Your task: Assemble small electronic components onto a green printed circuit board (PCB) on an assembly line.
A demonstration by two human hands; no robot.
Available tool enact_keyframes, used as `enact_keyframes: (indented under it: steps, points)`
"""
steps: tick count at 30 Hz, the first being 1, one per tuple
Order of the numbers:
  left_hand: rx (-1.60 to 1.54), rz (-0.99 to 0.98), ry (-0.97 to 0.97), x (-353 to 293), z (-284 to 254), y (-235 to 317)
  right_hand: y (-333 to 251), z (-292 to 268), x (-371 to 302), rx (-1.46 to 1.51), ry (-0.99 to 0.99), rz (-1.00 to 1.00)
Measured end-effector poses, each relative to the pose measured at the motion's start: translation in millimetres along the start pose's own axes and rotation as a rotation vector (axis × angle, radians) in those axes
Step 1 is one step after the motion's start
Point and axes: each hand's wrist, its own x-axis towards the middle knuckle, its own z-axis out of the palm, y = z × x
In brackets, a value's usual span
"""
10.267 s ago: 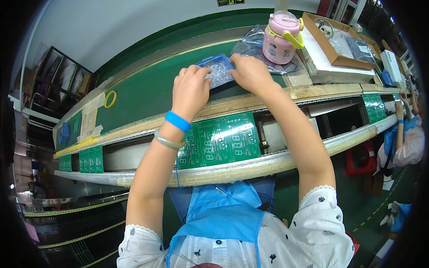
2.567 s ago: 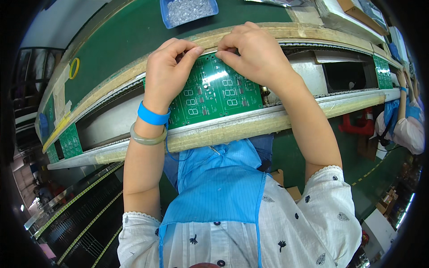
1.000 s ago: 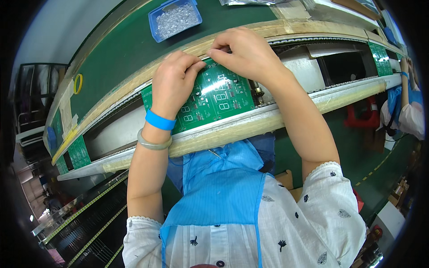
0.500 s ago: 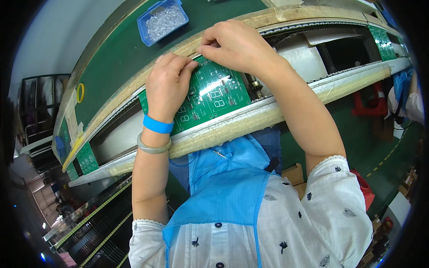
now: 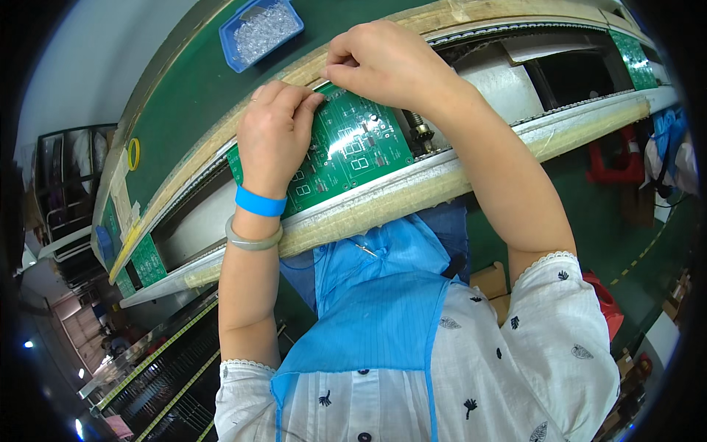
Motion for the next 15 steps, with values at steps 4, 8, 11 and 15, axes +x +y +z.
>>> enact_keyframes:
  steps: [4, 8, 11, 15]
  points:
    - [0.010, 0.014, -0.017, 0.8, -0.7, 1.1, 1.1, 0.1, -0.3, -0.006, -0.005, 0.020]
    - [0.026, 0.033, -0.020, 1.0, 0.0, 2.0, 2.4, -0.2, -0.7, -0.015, -0.009, 0.006]
    - [-0.043, 0.000, -0.005, -0.7, 0.4, -1.1, 1.8, 1.2, 0.3, 0.024, -0.019, 0.029]
    - [-0.131, -0.060, 0.001, -1.5, 1.8, -2.6, 2.8, 0.1, 1.0, 0.134, -0.013, 0.088]
